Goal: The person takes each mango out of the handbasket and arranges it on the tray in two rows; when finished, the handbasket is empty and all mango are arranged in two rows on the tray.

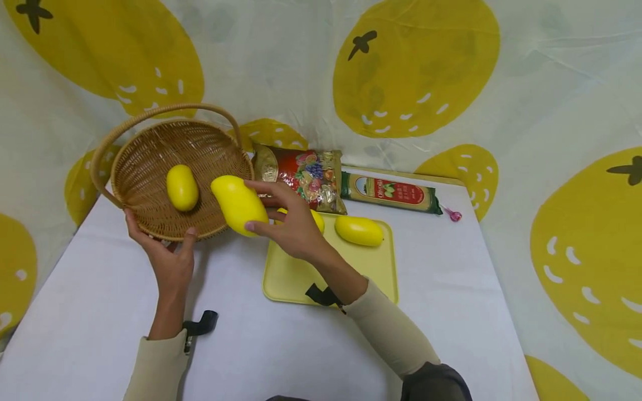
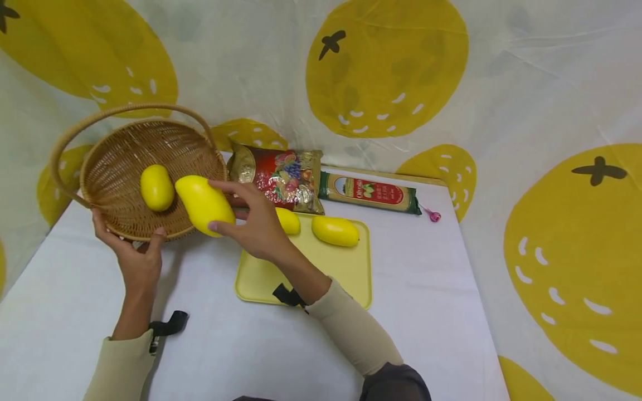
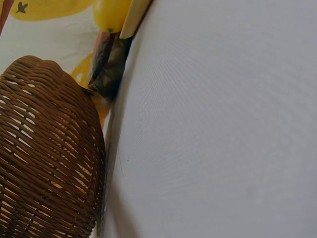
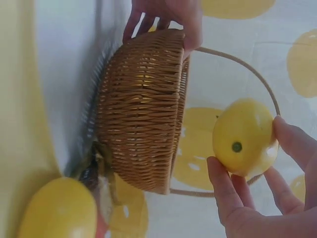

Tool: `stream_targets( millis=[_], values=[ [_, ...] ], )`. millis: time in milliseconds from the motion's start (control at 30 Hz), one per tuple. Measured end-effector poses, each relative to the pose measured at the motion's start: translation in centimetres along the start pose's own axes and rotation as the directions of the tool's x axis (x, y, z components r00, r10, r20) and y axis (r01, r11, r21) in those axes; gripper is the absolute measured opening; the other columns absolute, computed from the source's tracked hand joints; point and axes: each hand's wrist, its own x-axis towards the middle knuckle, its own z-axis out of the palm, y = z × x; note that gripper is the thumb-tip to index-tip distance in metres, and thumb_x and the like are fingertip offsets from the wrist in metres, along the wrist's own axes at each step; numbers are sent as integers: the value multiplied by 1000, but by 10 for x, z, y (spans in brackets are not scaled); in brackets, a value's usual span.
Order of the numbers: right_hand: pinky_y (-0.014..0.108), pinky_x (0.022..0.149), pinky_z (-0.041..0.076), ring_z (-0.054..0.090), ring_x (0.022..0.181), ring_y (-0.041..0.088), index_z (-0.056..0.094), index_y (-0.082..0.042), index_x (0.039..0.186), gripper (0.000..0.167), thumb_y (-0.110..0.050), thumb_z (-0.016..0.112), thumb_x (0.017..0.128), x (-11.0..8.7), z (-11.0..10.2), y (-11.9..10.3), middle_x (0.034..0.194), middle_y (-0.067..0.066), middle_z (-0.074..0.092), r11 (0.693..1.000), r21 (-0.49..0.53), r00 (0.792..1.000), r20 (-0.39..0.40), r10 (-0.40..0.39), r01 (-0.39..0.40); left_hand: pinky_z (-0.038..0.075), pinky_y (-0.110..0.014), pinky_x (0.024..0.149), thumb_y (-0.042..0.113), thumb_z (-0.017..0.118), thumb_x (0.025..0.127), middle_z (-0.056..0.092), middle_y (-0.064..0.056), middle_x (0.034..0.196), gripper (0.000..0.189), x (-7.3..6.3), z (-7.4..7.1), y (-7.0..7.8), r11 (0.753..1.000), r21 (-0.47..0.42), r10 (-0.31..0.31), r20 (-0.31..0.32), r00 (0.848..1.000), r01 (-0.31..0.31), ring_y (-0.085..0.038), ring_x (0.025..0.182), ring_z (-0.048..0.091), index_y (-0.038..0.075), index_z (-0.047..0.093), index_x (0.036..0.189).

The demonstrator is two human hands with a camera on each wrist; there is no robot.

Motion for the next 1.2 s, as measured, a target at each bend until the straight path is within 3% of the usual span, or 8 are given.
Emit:
stream_targets(
  millis=[300, 633, 833, 967, 1200],
  values=[
    [46, 108, 56, 63, 130, 31, 68, -21, 141, 54, -8, 84, 91, -39, -26, 18, 144, -3, 65, 983, 117, 989, 60, 136, -143, 50, -43, 112, 0, 74, 89, 12, 1, 176, 112, 0, -2, -1, 999, -42, -4, 5, 1000, 4, -38, 154, 35, 25, 2, 171],
    [34, 106, 57, 64, 130, 26, 69, -18, 141, 51, -10, 82, 92, -68, -46, 41, 145, 1, 66, 963, 77, 963, 107, 249, -257, 50, -45, 112, 0, 75, 89, 12, 2, 176, 113, 0, -2, -2, 999, -47, -18, 3, 1000, 18, -38, 155, 34, 26, 3, 171],
    [33, 106, 56, 63, 132, 24, 70, -21, 141, 51, -10, 82, 93, -83, -51, 66, 146, 0, 66, 941, 31, 934, 142, 328, -336, 48, -51, 114, -2, 74, 89, 10, 2, 176, 113, 0, -2, -4, 999, -34, -29, 3, 1000, 29, -37, 156, 33, 27, 2, 171],
    [35, 109, 55, 62, 134, 24, 69, -20, 142, 52, -9, 81, 93, -89, -52, 80, 147, 1, 66, 933, 3, 925, 138, 355, -359, 49, -47, 113, -1, 76, 88, 11, 1, 176, 114, 1, -2, -5, 999, -48, -16, 2, 1000, 17, -38, 155, 33, 25, 2, 171],
    [35, 108, 56, 60, 135, 29, 68, -17, 144, 51, -8, 79, 95, -94, -51, 92, 147, 7, 64, 942, -29, 934, 124, 335, -334, 51, -43, 111, 1, 78, 88, 12, 0, 176, 113, 1, -1, -3, 997, -81, -5, 1, 1000, 5, -39, 155, 33, 24, 3, 171]
  ],
)
